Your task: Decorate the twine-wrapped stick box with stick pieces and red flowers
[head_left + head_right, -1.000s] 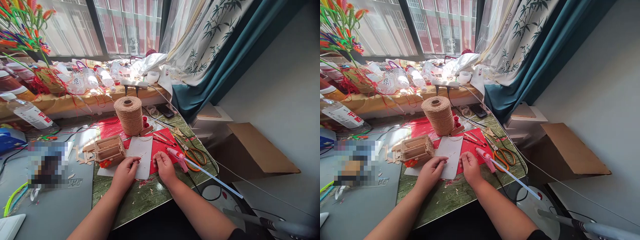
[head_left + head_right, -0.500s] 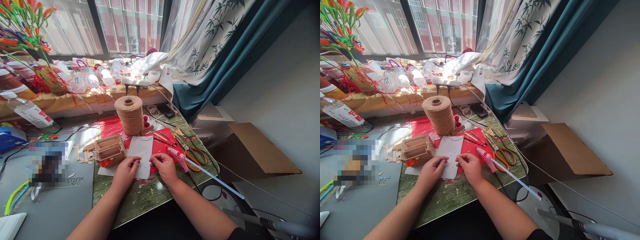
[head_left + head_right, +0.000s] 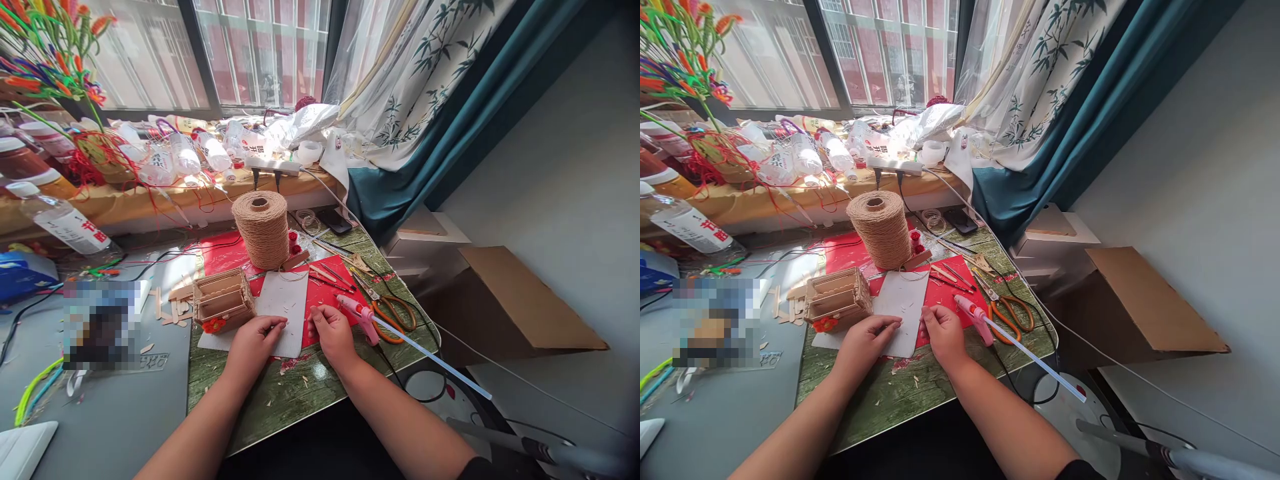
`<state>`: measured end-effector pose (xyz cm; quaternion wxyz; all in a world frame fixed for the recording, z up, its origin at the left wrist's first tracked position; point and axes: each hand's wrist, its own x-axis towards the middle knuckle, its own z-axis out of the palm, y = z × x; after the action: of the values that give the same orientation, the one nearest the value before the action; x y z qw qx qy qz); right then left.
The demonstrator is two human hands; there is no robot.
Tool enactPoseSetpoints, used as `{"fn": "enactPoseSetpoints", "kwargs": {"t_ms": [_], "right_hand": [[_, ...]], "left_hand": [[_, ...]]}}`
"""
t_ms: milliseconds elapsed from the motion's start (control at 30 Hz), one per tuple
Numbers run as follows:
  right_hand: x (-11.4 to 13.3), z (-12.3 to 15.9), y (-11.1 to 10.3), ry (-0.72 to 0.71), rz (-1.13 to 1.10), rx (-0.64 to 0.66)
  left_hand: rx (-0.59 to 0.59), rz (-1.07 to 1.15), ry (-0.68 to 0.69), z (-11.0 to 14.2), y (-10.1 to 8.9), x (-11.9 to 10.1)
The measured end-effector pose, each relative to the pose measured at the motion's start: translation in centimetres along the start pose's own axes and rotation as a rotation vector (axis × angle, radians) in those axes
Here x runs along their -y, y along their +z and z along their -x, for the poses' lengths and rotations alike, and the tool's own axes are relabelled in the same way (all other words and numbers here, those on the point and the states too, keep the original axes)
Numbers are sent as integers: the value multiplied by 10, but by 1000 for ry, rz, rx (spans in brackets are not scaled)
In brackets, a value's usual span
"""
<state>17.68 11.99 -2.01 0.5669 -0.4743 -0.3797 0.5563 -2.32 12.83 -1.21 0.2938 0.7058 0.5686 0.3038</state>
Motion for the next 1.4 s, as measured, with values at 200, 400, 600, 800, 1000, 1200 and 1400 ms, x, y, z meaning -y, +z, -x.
{"fn": "enactPoseSetpoints", "kwargs": {"t_ms": [200, 400, 600, 800, 1000, 1200, 1400], "right_hand": [[-1, 0, -1, -15, 51, -2], [0, 3, 0, 0, 53, 5], [0, 1, 0, -17, 49, 17], [-3, 0, -1, -57, 36, -15], [-2, 0, -3, -110, 10, -105], [-4, 0, -3, -70, 19, -58], [-6, 0, -5, -62, 90, -41]], "left_hand": [[8, -6, 29, 2, 0, -1], [24, -13, 27, 3, 1, -4], [44, -19, -18, 1, 1, -5], [18, 25, -38, 1, 0, -3], [46, 22, -101, 0, -1, -4], [48, 20, -70, 1, -3, -11], [58, -11, -31, 2, -3, -12]]}}
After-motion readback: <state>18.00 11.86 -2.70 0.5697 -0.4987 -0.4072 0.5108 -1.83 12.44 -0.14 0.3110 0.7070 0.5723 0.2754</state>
